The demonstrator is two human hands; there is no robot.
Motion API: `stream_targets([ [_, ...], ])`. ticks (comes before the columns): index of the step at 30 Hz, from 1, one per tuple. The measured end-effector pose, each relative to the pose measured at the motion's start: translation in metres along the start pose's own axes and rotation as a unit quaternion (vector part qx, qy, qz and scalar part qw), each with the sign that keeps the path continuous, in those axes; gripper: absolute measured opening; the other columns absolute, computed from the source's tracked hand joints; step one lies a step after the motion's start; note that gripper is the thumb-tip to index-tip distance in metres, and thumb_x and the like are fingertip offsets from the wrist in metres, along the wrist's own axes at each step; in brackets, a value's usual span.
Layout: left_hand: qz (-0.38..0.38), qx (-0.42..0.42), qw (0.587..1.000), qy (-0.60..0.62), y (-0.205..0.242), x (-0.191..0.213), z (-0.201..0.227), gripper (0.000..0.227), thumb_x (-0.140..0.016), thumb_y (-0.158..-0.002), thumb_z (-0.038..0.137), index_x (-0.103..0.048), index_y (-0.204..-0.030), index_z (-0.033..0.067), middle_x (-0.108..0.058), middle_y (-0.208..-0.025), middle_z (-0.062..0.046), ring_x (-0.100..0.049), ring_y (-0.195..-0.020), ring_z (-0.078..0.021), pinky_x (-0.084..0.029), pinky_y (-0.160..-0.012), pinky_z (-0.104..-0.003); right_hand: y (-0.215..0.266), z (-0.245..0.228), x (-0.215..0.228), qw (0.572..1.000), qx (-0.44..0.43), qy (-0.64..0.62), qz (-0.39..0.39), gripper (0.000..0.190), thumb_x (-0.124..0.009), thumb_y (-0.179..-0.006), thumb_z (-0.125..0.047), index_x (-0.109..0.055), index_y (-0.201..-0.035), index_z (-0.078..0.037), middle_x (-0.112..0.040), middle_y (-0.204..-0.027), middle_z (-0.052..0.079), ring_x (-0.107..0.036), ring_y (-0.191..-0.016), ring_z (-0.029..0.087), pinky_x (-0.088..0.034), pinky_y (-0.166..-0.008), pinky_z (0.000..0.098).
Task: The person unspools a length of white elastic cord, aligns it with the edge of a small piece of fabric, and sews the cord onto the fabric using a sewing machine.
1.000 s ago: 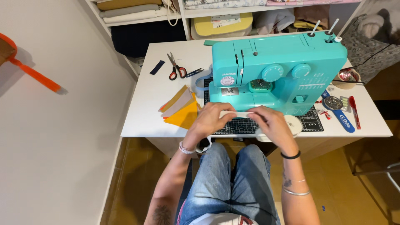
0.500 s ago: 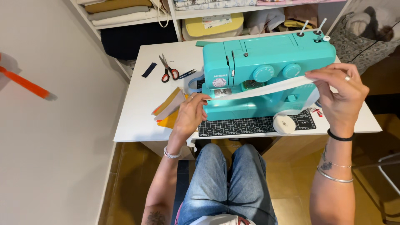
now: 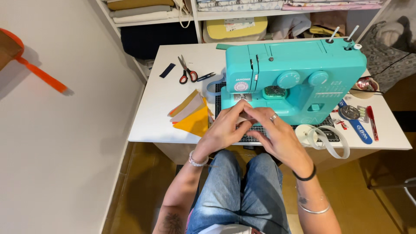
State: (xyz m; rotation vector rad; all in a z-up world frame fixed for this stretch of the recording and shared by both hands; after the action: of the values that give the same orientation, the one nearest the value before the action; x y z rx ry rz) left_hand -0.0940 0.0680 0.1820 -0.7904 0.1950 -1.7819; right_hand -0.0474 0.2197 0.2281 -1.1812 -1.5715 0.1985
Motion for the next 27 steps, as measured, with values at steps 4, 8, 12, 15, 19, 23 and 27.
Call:
stream_targets([
  [4, 0.004, -0.033, 0.999, 0.018, 0.016, 0.044, 0.012, 0.019, -0.083, -0.096, 0.012, -0.069, -0.109, 0.0139, -0.073, -0.090, -0.008, -0.069, -0.068, -0.0220, -0.054, -0.066, -0.035, 0.041, 0.062, 0.011, 0.995, -0.013, -0.083, 0.049, 0.044, -0.068, -0.099, 0.006, -0.080, -0.136, -0.015, -0.078, -0.092, 0.012, -0.076, -0.084, 0.030, -0.061, -0.083, 0.0432],
  [8, -0.006, 0.044, 0.997, 0.055, 0.030, 0.049, -0.028, 0.019, -0.084, -0.098, 0.018, -0.072, -0.111, 0.0124, -0.074, -0.092, -0.006, -0.068, -0.086, -0.0180, -0.057, -0.083, -0.037, 0.047, 0.075, 0.010, 0.997, -0.071, -0.021, 0.017, 0.058, -0.082, -0.091, -0.011, -0.068, -0.147, -0.014, -0.077, -0.117, 0.014, -0.071, -0.113, 0.036, -0.052, -0.105, 0.0501],
  [12, -0.024, 0.002, 1.000, 0.017, 0.019, 0.010, 0.011, 0.012, -0.080, -0.100, 0.016, -0.073, -0.107, 0.0087, -0.080, -0.096, -0.016, -0.077, -0.096, -0.0398, -0.060, -0.088, -0.049, 0.032, 0.038, -0.055, 0.990, -0.076, -0.115, -0.007, 0.074, -0.081, -0.094, -0.009, -0.055, -0.162, -0.013, -0.082, -0.123, 0.012, -0.078, -0.114, 0.033, -0.059, -0.101, 0.0486],
  [15, 0.003, 0.043, 0.998, 0.050, 0.030, 0.047, 0.005, 0.022, -0.084, -0.099, 0.022, -0.079, -0.119, 0.0155, -0.080, -0.096, -0.010, -0.072, -0.096, -0.0196, -0.062, -0.090, -0.043, 0.057, 0.083, -0.024, 0.988, -0.137, -0.072, 0.010, 0.040, -0.071, -0.103, -0.017, -0.077, -0.142, -0.027, -0.083, -0.075, 0.003, -0.077, -0.071, 0.021, -0.060, -0.077, 0.0355],
  [19, -0.005, 0.022, 1.000, 0.003, 0.032, 0.057, -0.012, 0.010, -0.080, -0.102, 0.019, -0.082, -0.110, 0.0134, -0.081, -0.095, -0.012, -0.074, -0.086, -0.0260, -0.060, -0.084, -0.041, 0.076, 0.102, -0.015, 0.962, -0.242, 0.045, -0.117, 0.046, -0.076, -0.097, -0.029, -0.078, -0.142, -0.023, -0.088, -0.104, 0.014, -0.077, -0.071, 0.026, -0.061, -0.078, 0.0416],
  [23, -0.031, -0.024, 0.998, 0.053, 0.021, 0.018, -0.002, 0.011, -0.081, -0.102, 0.018, -0.083, -0.114, 0.0186, -0.079, -0.098, -0.007, -0.068, -0.087, -0.0174, -0.056, -0.084, -0.034, 0.041, 0.052, -0.048, 0.984, -0.149, -0.094, -0.041, 0.083, -0.083, -0.090, -0.020, -0.050, -0.166, -0.015, -0.078, -0.126, 0.020, -0.079, -0.105, 0.035, -0.058, -0.100, 0.0523],
  [27, -0.014, -0.045, 0.998, 0.032, 0.029, 0.042, -0.006, 0.013, -0.084, -0.098, 0.015, -0.086, -0.110, 0.0205, -0.080, -0.100, -0.005, -0.069, -0.086, -0.0175, -0.055, -0.081, -0.034, 0.051, 0.064, -0.017, 0.984, -0.170, -0.050, 0.015, 0.049, -0.075, -0.098, -0.011, -0.074, -0.145, -0.021, -0.088, -0.111, 0.005, -0.085, -0.092, 0.021, -0.063, -0.089, 0.0359],
])
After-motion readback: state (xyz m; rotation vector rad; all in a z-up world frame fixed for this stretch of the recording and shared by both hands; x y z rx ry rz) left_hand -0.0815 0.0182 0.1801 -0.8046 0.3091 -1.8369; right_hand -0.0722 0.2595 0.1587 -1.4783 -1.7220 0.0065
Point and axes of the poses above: each hand's wrist, its own y-axis away from the middle knuckle, its own x-axis out of the back of the hand, z = x × y, the point moved 6 cm from there along -y, towards the middle knuckle
